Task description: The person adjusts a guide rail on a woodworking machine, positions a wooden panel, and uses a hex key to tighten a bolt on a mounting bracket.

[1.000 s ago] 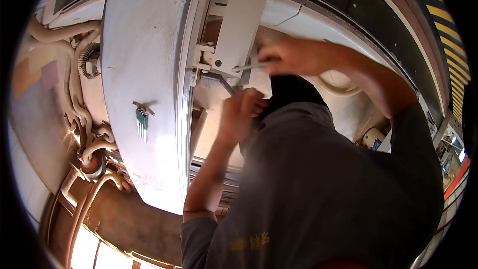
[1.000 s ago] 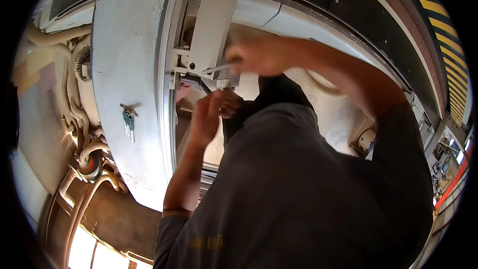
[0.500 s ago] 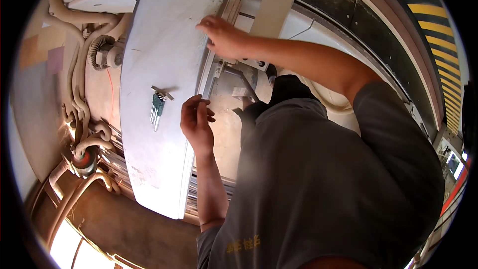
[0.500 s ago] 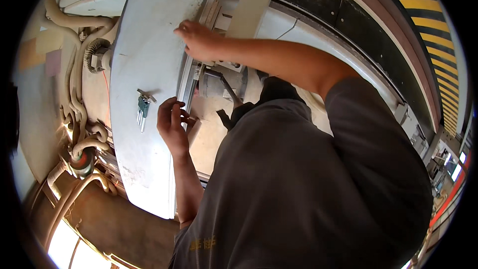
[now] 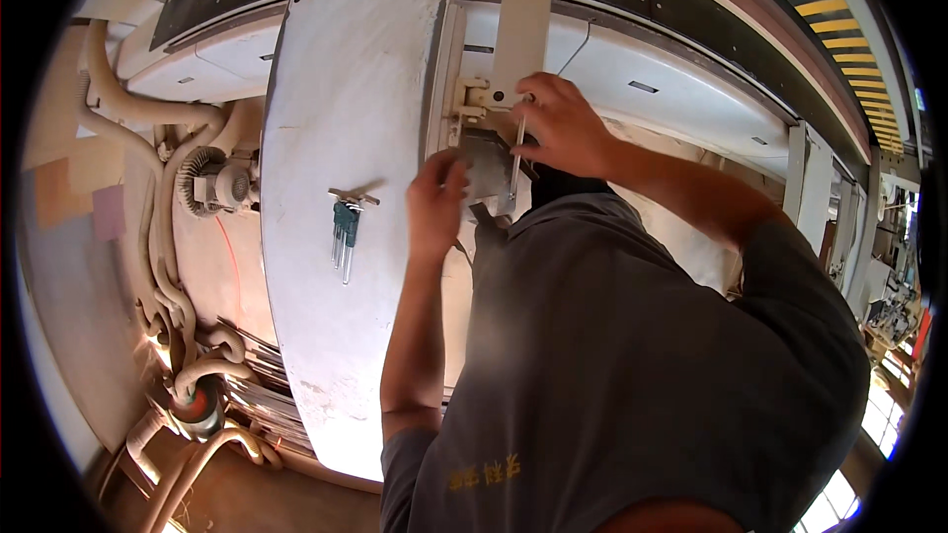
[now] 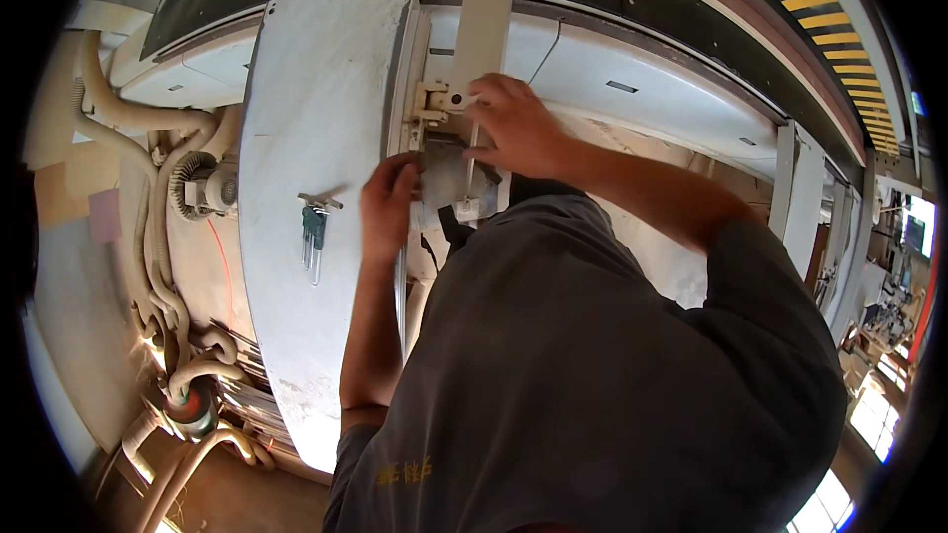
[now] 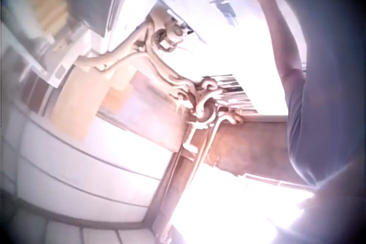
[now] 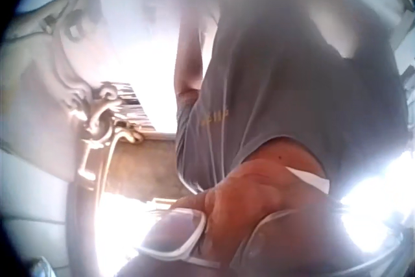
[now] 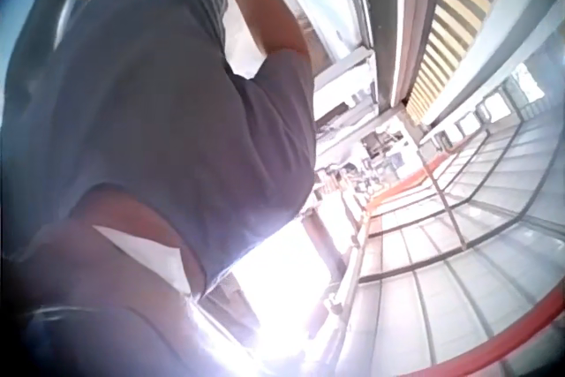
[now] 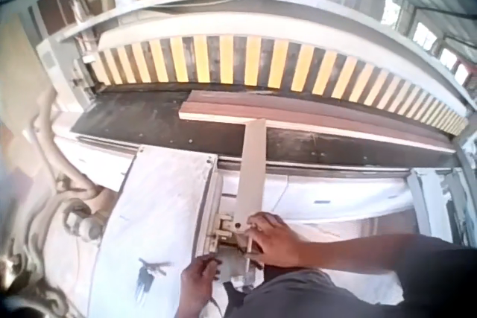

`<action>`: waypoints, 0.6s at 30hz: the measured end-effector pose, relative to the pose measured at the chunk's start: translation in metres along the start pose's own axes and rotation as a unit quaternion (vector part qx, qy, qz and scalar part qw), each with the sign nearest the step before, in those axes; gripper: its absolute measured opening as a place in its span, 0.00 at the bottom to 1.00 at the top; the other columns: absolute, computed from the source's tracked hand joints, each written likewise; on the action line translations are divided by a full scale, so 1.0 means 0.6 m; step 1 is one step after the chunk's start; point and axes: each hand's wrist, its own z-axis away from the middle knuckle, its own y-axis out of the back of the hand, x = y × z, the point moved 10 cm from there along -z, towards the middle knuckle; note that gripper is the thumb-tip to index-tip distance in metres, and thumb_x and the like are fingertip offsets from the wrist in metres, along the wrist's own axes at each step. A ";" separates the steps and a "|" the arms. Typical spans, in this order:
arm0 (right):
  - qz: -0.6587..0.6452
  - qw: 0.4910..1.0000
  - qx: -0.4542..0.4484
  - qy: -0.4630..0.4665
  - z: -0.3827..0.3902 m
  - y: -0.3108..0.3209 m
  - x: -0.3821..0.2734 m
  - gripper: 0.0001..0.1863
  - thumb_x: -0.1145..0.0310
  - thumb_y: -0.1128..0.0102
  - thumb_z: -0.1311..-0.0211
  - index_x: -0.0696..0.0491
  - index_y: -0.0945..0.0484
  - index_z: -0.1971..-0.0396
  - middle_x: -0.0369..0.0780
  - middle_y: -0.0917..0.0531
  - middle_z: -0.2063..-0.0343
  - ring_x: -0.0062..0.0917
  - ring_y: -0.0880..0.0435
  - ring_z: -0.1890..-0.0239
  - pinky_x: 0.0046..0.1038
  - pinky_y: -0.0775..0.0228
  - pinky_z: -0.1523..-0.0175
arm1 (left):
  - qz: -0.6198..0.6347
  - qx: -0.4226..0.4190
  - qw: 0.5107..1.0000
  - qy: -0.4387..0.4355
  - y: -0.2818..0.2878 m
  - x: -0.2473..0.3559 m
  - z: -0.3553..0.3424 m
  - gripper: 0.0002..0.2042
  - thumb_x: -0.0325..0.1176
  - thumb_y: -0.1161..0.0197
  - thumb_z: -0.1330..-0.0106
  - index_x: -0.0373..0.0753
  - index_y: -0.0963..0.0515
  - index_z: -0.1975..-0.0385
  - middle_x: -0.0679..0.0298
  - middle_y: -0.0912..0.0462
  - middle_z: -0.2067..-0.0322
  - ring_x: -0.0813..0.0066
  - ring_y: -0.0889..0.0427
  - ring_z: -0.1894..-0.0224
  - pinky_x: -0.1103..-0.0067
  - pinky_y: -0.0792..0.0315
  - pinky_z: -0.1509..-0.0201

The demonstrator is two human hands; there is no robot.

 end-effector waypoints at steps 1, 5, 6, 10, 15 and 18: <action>-0.013 0.987 0.076 -0.142 0.019 0.023 0.035 0.22 0.63 0.27 0.44 0.54 0.24 0.52 0.42 0.20 0.54 0.40 0.25 0.43 0.42 0.36 0.34 | -0.011 -0.053 0.998 -0.013 -0.038 -0.015 -0.011 0.14 0.33 0.41 0.25 0.34 0.21 0.45 0.63 0.14 0.60 0.78 0.18 0.62 0.79 0.22 0.57; -0.323 0.872 0.004 -0.368 0.090 -0.080 0.129 0.19 0.69 0.32 0.36 0.59 0.27 0.50 0.40 0.19 0.64 0.28 0.19 0.60 0.30 0.25 0.52 | 0.012 -0.172 0.985 -0.031 -0.173 0.010 -0.033 0.11 0.38 0.46 0.23 0.36 0.23 0.59 0.65 0.19 0.68 0.78 0.23 0.70 0.77 0.27 0.67; -0.340 0.871 0.050 -0.352 0.086 -0.074 0.132 0.12 0.71 0.38 0.32 0.60 0.25 0.53 0.38 0.18 0.68 0.21 0.21 0.67 0.25 0.27 0.58 | 0.182 -0.194 0.960 0.086 -0.191 -0.017 -0.034 0.11 0.39 0.47 0.22 0.39 0.26 0.63 0.67 0.23 0.72 0.79 0.28 0.75 0.77 0.33 0.72; -0.379 0.854 0.057 -0.353 0.084 -0.046 0.172 0.07 0.72 0.43 0.29 0.60 0.21 0.59 0.38 0.17 0.67 0.20 0.21 0.67 0.25 0.26 0.58 | 0.256 -0.145 0.942 0.161 -0.216 -0.016 -0.035 0.13 0.43 0.50 0.21 0.46 0.33 0.70 0.72 0.34 0.80 0.84 0.41 0.83 0.79 0.48 0.81; -0.380 0.847 0.089 -0.361 0.100 -0.035 0.223 0.10 0.68 0.42 0.31 0.60 0.21 0.59 0.38 0.16 0.70 0.20 0.20 0.70 0.26 0.26 0.61 | 0.163 -0.032 0.983 0.079 -0.159 0.014 -0.067 0.14 0.43 0.50 0.21 0.45 0.31 0.70 0.74 0.35 0.81 0.85 0.40 0.82 0.81 0.45 0.80; -0.389 0.846 0.049 -0.362 0.105 -0.039 0.233 0.11 0.67 0.41 0.32 0.60 0.20 0.59 0.39 0.15 0.69 0.22 0.19 0.68 0.27 0.25 0.59 | 0.113 -0.059 0.991 0.034 -0.095 0.017 -0.114 0.15 0.42 0.48 0.20 0.42 0.28 0.69 0.74 0.35 0.81 0.86 0.40 0.80 0.82 0.43 0.78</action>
